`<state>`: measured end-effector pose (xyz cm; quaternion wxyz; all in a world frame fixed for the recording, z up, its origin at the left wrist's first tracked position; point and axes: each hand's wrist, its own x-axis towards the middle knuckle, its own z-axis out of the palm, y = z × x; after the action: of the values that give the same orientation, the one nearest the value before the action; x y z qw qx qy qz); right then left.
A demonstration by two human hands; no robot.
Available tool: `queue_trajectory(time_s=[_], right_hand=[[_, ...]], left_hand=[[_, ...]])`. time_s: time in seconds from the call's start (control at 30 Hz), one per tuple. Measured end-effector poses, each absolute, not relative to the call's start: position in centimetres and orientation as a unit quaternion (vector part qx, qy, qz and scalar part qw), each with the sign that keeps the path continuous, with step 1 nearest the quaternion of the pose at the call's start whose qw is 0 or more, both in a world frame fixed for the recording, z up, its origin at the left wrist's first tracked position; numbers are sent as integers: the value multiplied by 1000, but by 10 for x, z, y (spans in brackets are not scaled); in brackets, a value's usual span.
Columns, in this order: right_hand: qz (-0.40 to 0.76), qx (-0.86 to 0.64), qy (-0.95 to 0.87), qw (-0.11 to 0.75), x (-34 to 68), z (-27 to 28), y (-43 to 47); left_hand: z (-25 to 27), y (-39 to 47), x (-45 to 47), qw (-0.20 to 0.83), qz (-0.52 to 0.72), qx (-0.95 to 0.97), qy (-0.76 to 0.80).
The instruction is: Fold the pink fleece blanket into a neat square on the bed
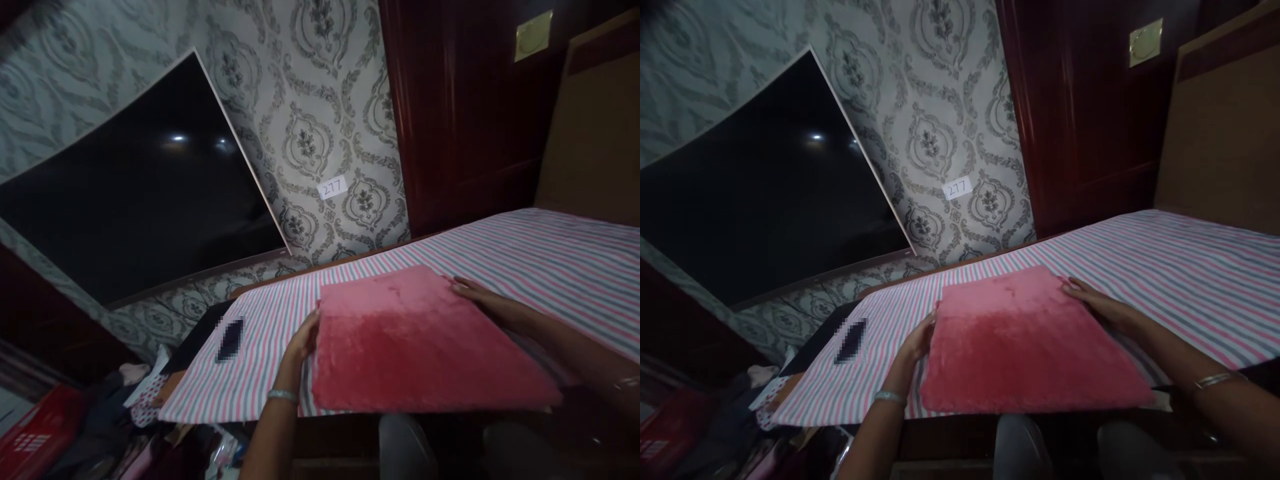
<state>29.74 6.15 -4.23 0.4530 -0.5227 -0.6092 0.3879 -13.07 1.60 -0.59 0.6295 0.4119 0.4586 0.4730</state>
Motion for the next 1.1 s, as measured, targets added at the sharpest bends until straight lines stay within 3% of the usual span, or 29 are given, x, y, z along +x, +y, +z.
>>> queue_trajectory(time_s=[0.1,0.3,0.43,0.63,0.87,0.97,1.1], right_hand=[[427,-533,-590,431,296,-59,65],[321,-512,-637,479,282,-56,61],[299,-500,-640,501,288,-10,28],[205,-537,-576,581,335,85,-57],[26,-602,-472,643,400,194,-199],[0,-635,-376,675,429,238,-253],[-30,-705,-277,652,485,285,-314]], left_hand=[[-19,13,-132,586,482,449,471],[-16,29,-124,489,487,530,493],[34,51,-117,483,465,588,452],[134,87,-62,374,490,673,409],[219,62,84,487,446,708,251],[248,38,160,552,434,700,130],[271,10,262,615,383,689,12]])
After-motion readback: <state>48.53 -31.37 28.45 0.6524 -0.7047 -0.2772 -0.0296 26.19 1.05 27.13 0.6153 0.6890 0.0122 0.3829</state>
